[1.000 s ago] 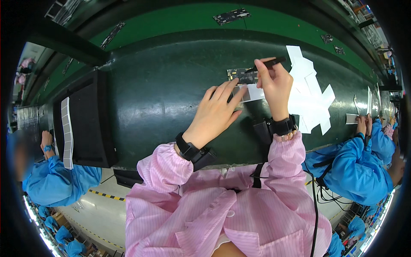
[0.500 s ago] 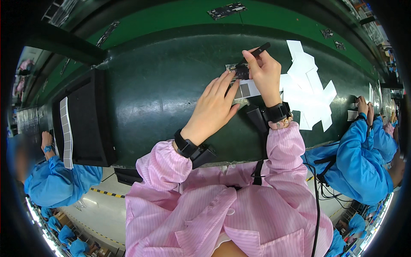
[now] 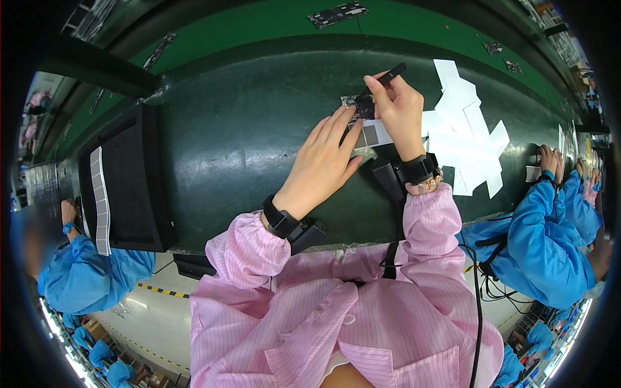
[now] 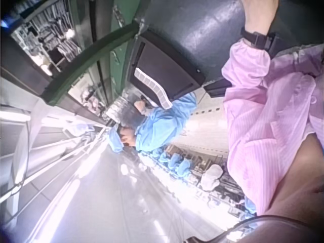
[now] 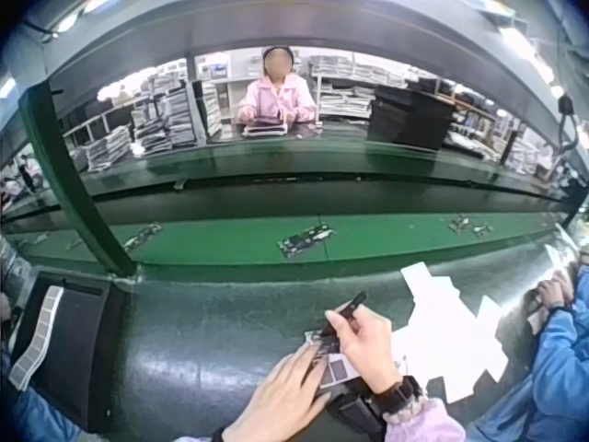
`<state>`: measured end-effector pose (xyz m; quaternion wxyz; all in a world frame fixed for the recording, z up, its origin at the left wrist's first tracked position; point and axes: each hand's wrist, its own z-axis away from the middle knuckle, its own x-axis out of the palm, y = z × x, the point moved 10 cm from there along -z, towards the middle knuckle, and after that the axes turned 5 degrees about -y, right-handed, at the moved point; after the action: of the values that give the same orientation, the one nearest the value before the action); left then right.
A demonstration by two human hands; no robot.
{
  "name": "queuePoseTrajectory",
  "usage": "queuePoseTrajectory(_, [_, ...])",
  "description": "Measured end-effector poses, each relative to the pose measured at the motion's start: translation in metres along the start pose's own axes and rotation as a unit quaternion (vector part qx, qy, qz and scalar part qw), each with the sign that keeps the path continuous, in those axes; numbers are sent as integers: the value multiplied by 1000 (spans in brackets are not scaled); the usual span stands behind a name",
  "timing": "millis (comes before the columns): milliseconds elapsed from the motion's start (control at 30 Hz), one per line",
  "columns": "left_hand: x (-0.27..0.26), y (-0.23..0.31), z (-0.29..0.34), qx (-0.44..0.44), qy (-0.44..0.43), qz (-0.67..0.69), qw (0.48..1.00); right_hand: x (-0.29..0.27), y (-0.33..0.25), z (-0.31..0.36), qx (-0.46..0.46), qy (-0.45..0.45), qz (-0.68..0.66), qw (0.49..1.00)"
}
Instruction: The worker is labeling or applying adhesive strips to flexible circuit boards at a factory assembly line.
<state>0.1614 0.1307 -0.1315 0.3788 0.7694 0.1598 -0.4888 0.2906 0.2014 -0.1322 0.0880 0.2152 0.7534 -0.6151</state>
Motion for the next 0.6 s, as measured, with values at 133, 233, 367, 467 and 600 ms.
queuePoseTrajectory(133, [1,0,1,-1,-3,1,1000,1,1,0,-9,2,7,1000])
queuePoseTrajectory(233, [2,0,1,-1,-2,-3,1000,2,3,0,-12,0,13,1000])
queuePoseTrajectory(367, [0,0,1,2,-2,-3,1000,3,2,0,-22,0,19,1000])
queuePoseTrajectory(467, [1,1,-2,-2,4,1,1000,1,-6,1,-35,-4,36,999])
queuePoseTrajectory(600, [-1,-2,-1,-9,13,9,1000,-1,-29,5,-140,15,114,983])
